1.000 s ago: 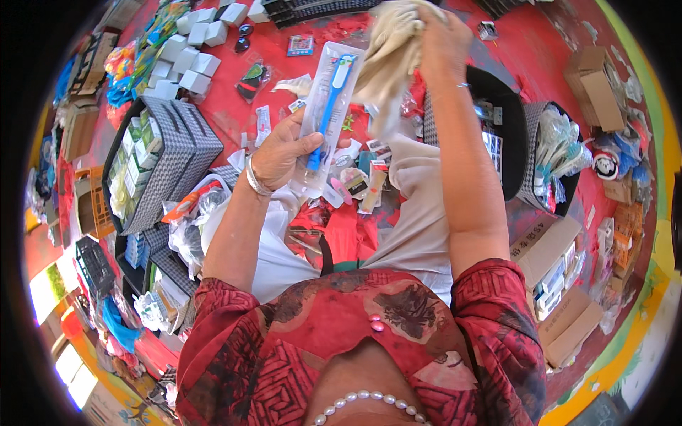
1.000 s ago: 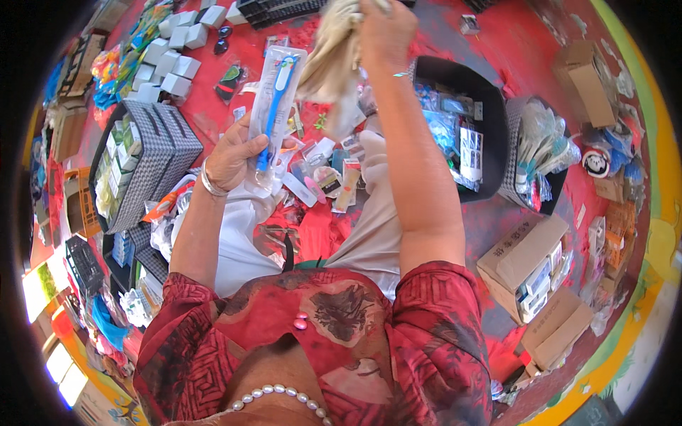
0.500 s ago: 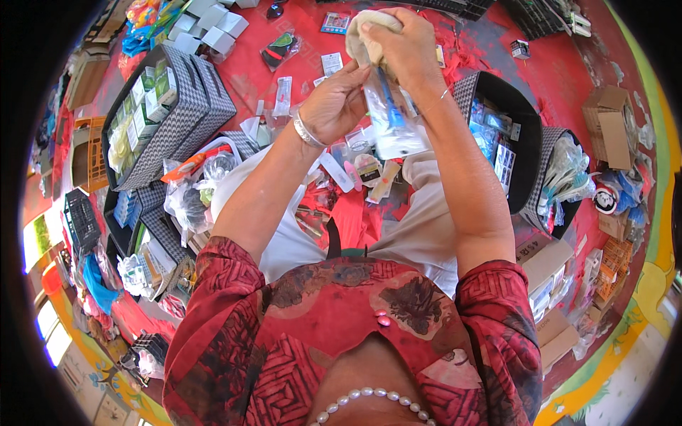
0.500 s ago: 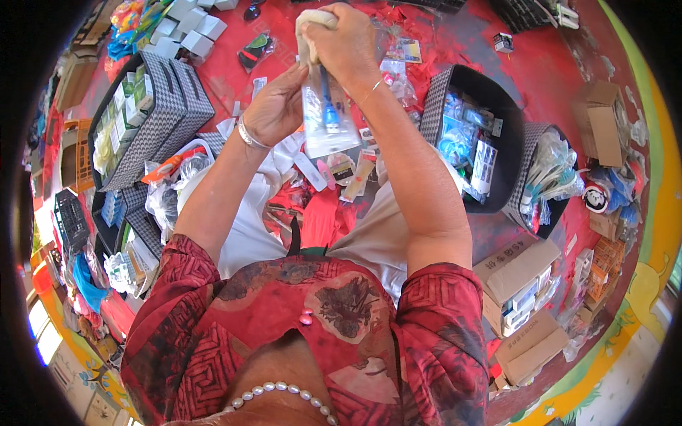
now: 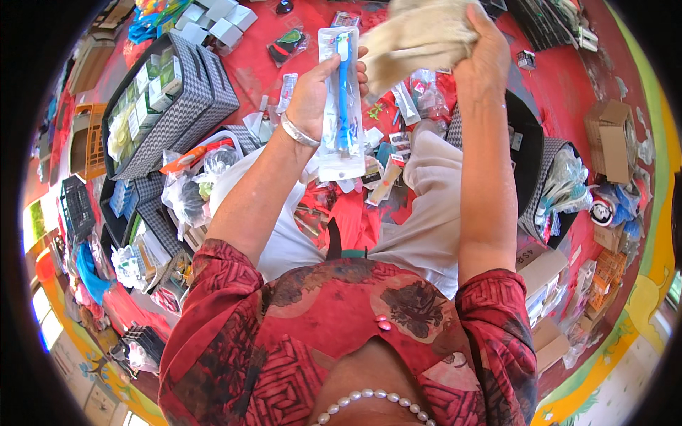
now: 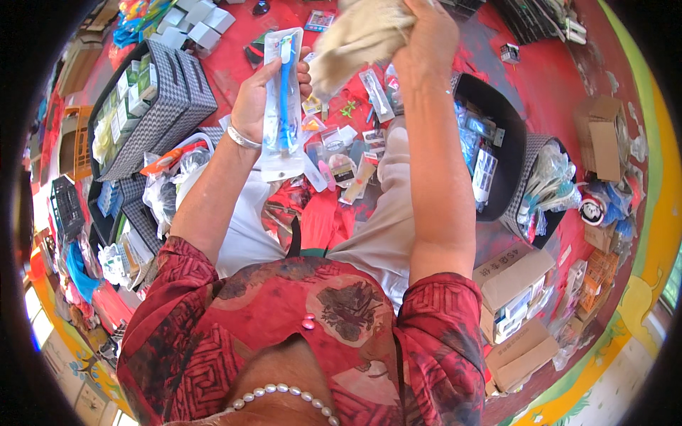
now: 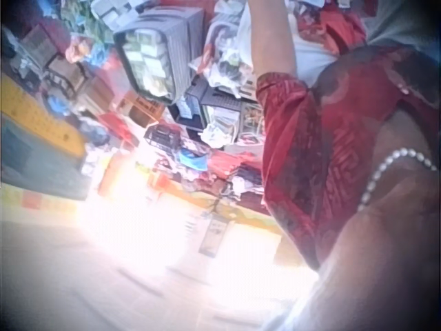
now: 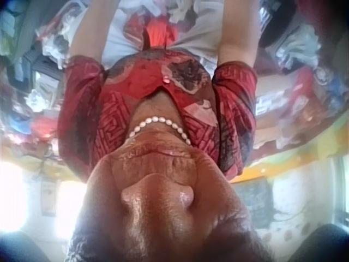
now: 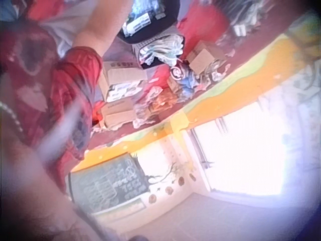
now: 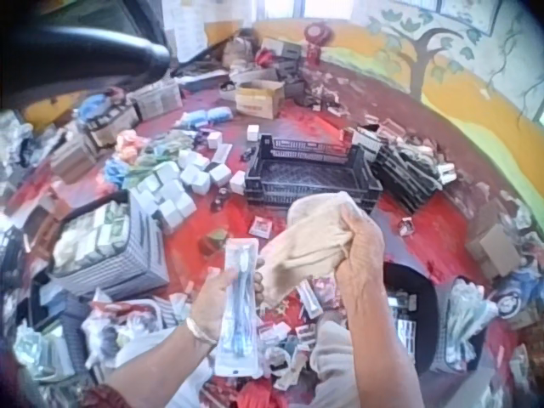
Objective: The person sits on the floor and sorts through various stationery items, including pens, pencils, and packaged goods. They pick up items, inspect them, and place them into a nearby basket or back onto the floor.
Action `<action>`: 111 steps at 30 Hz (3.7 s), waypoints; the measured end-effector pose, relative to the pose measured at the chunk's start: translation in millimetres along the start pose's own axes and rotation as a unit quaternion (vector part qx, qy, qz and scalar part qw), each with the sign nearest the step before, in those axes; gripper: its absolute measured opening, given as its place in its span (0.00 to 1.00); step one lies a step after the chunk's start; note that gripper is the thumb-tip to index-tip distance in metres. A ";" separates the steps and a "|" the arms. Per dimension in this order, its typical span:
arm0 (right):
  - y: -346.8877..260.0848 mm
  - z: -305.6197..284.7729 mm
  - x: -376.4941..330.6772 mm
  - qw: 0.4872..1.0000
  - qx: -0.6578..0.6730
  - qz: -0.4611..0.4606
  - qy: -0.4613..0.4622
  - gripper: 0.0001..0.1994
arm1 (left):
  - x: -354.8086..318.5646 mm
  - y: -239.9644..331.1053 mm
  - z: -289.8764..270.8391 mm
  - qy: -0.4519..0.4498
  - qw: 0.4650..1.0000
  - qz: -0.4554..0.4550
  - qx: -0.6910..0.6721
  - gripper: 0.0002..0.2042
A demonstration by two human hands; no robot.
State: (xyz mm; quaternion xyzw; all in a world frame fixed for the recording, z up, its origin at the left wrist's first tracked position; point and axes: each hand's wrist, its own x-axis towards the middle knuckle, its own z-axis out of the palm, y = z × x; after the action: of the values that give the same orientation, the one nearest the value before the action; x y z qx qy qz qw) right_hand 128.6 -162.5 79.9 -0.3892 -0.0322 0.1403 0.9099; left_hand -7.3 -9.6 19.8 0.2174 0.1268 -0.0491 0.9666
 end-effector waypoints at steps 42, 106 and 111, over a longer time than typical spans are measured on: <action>22.3 -8.4 -50.8 0.734 -0.662 0.001 -0.151 0.09 | 1.4 64.7 -1.4 0.086 0.961 0.261 -0.020 0.15; 49.8 13.8 -68.3 0.825 -0.392 0.320 -0.254 0.13 | 5.7 36.4 11.2 -0.044 0.987 0.149 -0.030 0.23; 42.2 19.4 -75.0 0.645 -0.718 -0.112 -0.237 0.08 | 3.8 35.6 17.1 0.118 0.965 0.215 0.094 0.24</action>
State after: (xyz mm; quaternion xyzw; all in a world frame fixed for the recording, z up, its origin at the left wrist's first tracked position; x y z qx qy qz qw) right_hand 43.7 -142.2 66.9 -0.8674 -0.3804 0.0579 0.3155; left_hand 5.6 14.9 48.2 0.3336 0.1853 0.1739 0.9078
